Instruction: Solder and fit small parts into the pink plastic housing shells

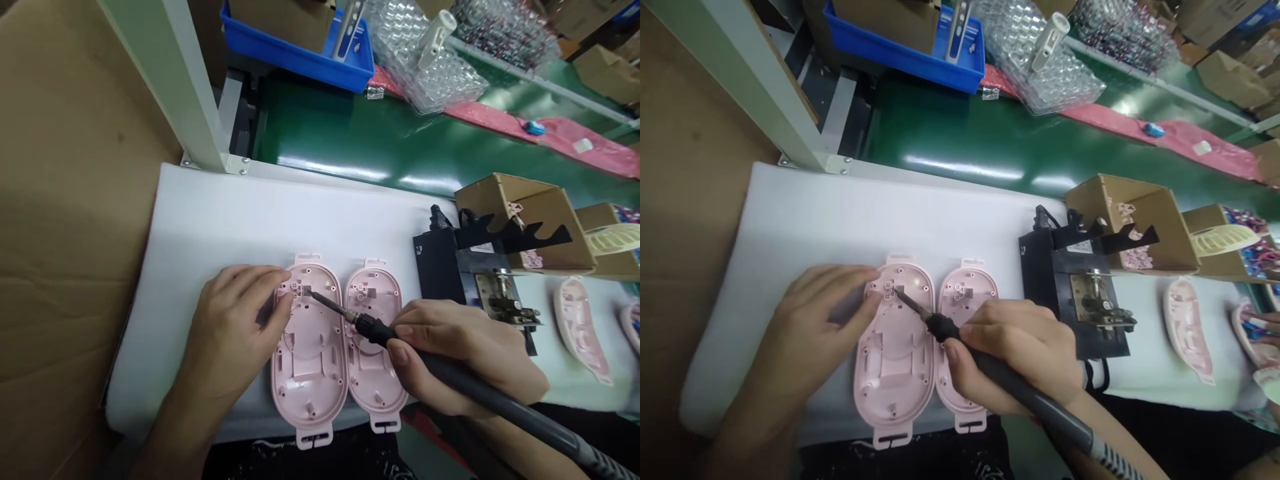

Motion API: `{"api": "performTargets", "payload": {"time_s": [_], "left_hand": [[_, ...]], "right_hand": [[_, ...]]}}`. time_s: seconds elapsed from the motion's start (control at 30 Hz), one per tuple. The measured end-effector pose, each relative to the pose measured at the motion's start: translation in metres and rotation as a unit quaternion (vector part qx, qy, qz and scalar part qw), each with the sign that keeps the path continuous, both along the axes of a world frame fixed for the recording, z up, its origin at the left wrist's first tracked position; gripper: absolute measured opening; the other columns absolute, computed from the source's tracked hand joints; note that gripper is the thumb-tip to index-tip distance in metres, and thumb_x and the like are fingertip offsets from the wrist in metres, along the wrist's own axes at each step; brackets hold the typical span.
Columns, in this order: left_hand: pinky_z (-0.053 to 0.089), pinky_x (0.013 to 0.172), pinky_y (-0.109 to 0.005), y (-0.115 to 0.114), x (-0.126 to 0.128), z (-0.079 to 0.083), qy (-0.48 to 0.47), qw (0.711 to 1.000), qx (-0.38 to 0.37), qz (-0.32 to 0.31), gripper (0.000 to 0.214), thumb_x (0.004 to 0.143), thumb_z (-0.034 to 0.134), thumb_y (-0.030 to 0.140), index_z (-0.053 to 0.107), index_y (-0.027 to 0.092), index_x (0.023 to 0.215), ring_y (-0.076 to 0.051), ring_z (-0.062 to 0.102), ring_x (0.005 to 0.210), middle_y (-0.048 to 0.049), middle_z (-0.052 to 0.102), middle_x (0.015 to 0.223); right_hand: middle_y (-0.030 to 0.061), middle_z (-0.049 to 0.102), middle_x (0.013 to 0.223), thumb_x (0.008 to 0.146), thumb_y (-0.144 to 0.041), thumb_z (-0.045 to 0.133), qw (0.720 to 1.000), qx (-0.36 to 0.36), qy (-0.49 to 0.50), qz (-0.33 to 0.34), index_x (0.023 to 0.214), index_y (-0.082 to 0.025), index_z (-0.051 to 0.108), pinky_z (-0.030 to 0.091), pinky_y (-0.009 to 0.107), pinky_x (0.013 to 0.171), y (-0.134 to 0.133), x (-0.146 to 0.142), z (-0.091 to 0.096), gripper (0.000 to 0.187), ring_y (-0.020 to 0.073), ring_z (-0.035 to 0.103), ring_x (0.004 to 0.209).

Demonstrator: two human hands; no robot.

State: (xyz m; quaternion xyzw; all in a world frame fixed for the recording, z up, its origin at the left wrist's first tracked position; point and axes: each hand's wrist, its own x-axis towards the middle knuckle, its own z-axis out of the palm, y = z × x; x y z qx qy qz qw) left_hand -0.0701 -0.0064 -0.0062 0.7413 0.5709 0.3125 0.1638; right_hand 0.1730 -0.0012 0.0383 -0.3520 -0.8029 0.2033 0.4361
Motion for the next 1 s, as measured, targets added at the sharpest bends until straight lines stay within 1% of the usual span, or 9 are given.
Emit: {"api": "performTargets", "payload": {"time_s": [0.13,0.27,0.33,0.47,0.57,0.8,1.0], "left_hand": [[0.049,0.092,-0.044,0.002,0.004,0.002,0.028,0.999,0.001,-0.016,0.014,0.093,0.067,0.019,0.072,0.024,0.105,-0.023,0.061,0.102,-0.0004,0.072,0.107],[0.047,0.086,-0.043,0.001,0.006,0.002,0.050,0.999,-0.004,-0.010,0.013,0.093,0.067,0.021,0.074,0.028,0.102,-0.024,0.061,0.097,0.0001,0.070,0.106],[0.046,0.085,-0.043,0.001,0.007,0.001,0.055,0.998,-0.008,-0.009,0.013,0.093,0.068,0.020,0.074,0.028,0.100,-0.024,0.061,0.096,0.0000,0.070,0.106],[0.045,0.085,-0.043,0.001,0.008,0.001,0.061,0.998,-0.013,-0.006,0.011,0.093,0.068,0.021,0.074,0.027,0.098,-0.025,0.061,0.097,-0.0009,0.069,0.106],[0.045,0.086,-0.043,0.001,0.008,0.001,0.059,0.998,-0.017,-0.008,0.011,0.093,0.068,0.021,0.074,0.027,0.099,-0.025,0.060,0.097,-0.0008,0.069,0.106],[0.044,0.085,-0.043,0.001,0.008,0.001,0.059,0.998,-0.014,-0.008,0.012,0.093,0.067,0.021,0.074,0.027,0.100,-0.024,0.059,0.097,-0.0006,0.069,0.106],[0.044,0.086,-0.043,0.001,0.009,0.001,0.056,0.998,-0.021,-0.008,0.012,0.093,0.067,0.020,0.074,0.027,0.100,-0.024,0.060,0.097,-0.0006,0.069,0.106]], "right_hand": [[0.0005,0.063,0.065,0.074,0.003,0.070,1.000,0.004,-0.013,0.010,0.084,-0.014,0.065,0.053,0.026,0.046,0.003,0.000,-0.004,0.021,0.0122,0.060,0.052],[0.0008,0.062,0.066,0.074,0.003,0.070,1.000,-0.005,-0.018,0.017,0.085,-0.015,0.065,0.053,0.027,0.047,0.002,0.002,-0.008,0.021,0.0125,0.059,0.054],[0.0006,0.062,0.066,0.075,0.002,0.070,1.000,-0.006,-0.022,0.016,0.086,-0.016,0.065,0.053,0.027,0.047,0.001,0.002,-0.010,0.021,0.0127,0.059,0.054],[0.0000,0.061,0.066,0.075,0.002,0.071,1.000,-0.001,-0.023,0.016,0.088,-0.017,0.065,0.051,0.026,0.046,-0.001,0.003,-0.014,0.024,0.0126,0.058,0.053],[0.0004,0.060,0.066,0.074,0.004,0.070,1.000,-0.001,-0.023,0.021,0.088,-0.015,0.065,0.050,0.026,0.046,-0.001,0.004,-0.015,0.025,0.0124,0.058,0.053],[0.0001,0.062,0.067,0.075,0.001,0.072,0.999,0.014,-0.041,0.019,0.086,-0.016,0.065,0.051,0.026,0.047,-0.001,0.002,-0.016,0.021,0.0125,0.059,0.053],[-0.0001,0.060,0.067,0.077,0.000,0.072,0.998,0.009,-0.057,0.030,0.087,-0.017,0.064,0.050,0.027,0.048,-0.002,0.005,-0.015,0.022,0.0120,0.057,0.054]]}}
